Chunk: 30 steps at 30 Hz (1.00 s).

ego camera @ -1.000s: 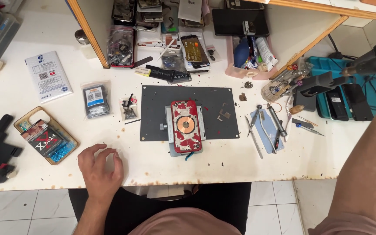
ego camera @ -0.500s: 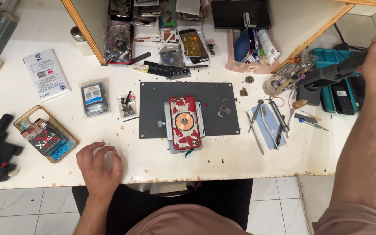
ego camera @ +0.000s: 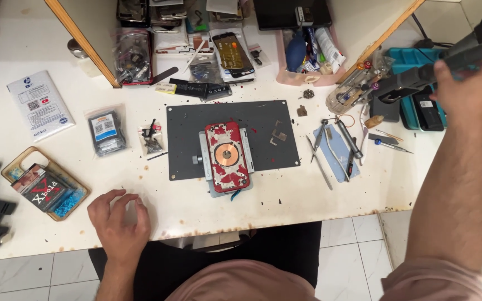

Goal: Using a heat gun and a prying tool to remove adhesive and separate components from a phone's back panel.

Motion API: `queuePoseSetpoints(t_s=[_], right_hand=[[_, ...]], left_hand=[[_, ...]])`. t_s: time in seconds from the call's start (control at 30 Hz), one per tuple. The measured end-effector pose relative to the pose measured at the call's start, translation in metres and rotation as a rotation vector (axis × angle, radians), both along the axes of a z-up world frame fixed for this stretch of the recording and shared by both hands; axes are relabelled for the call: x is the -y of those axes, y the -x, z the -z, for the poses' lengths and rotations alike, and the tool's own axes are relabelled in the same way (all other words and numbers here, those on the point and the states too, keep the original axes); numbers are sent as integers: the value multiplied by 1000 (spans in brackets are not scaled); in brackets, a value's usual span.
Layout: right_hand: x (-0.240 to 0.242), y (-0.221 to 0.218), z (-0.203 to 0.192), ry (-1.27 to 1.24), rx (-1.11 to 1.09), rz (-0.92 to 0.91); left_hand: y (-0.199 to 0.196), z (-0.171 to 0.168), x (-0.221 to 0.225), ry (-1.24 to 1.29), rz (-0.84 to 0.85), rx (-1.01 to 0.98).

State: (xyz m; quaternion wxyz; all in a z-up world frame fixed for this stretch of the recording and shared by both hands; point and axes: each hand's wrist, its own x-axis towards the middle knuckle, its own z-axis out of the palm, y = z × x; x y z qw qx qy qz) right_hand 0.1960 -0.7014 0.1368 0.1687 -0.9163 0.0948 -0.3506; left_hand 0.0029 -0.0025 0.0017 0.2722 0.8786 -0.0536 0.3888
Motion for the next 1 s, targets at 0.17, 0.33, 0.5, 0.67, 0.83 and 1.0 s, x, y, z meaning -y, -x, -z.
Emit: queuePoseSetpoints(t_s=[0.17,0.33,0.5,0.67,0.83,1.0], right_hand=[[-71,52,3,241,-30,-11],[-202,102,14,-133,-992,-120],[-210,115,70,86,-978,-162],[-190,109,98,96,-783,-164],[-256,101,69,-418,-436,-576],[-344,95,28,-216,-405,-700]], left_hand=[[-1,0,0,-16,-5,-5],[-3,-10,4,-55,16,12],[-11,-33,27,237,144,-55],[-36,-54,60,605,239,-259],[-63,-68,85,886,318,-749],[-84,-45,101,855,331,-877]])
